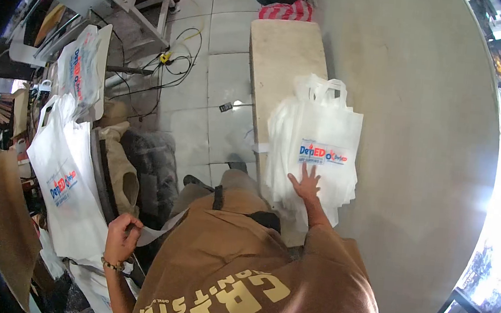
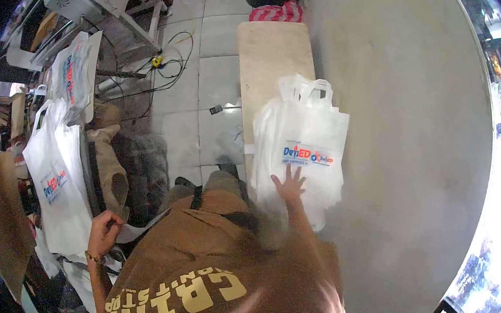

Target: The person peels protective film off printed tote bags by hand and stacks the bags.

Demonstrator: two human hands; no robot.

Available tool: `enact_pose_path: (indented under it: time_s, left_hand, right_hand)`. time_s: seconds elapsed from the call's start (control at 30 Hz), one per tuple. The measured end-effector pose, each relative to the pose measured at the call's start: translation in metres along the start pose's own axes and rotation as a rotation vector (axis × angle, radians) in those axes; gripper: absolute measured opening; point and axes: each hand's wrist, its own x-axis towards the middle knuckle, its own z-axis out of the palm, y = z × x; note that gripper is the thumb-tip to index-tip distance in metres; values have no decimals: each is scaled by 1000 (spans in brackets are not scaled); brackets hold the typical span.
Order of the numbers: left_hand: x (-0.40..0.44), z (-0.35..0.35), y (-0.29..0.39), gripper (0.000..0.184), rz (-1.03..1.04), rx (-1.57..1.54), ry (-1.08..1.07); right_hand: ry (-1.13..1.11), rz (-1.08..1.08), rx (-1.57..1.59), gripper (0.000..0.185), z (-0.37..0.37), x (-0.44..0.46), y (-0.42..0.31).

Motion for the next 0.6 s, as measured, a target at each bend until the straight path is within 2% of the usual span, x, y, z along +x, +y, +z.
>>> enact_pose_path:
  time_s: [0.03, 0.17, 0.3, 0.37, 0.4, 0.47, 0.5, 0.57, 0.6]
  left_hand:
    - [-3, 2, -6, 7, -53, -17, 14]
    - [-22, 12, -26, 8, -204, -67, 63]
    - [-39, 28, -40, 9, -185, -44, 114]
    - [-53, 32, -45, 11, -182, 165, 171]
    - [-65, 35, -58, 11, -189, 167, 185]
    - [-87, 50, -91, 12, -290, 152, 125]
    - [-92, 59, -95, 15, -348, 249, 70]
    - [-120, 101, -168, 23, -492, 331, -104]
    - [-127, 114, -191, 27, -654, 135, -213]
  right_hand:
    - [-8, -129, 85, 90, 17, 6, 4]
    - [9, -227, 121, 89, 23, 5, 15]
    - [-20, -349, 170, 88, 24, 17, 36]
    - [-113, -354, 132, 88, 9, 14, 29]
    - [-114, -370, 132, 88, 4, 10, 28]
    - [-189, -393, 9, 89, -1, 6, 32]
    - [-175, -436, 46, 89, 10, 15, 42]
    - [-161, -457, 25, 90, 8, 21, 38]
    - [-122, -471, -35, 89, 11, 28, 39]
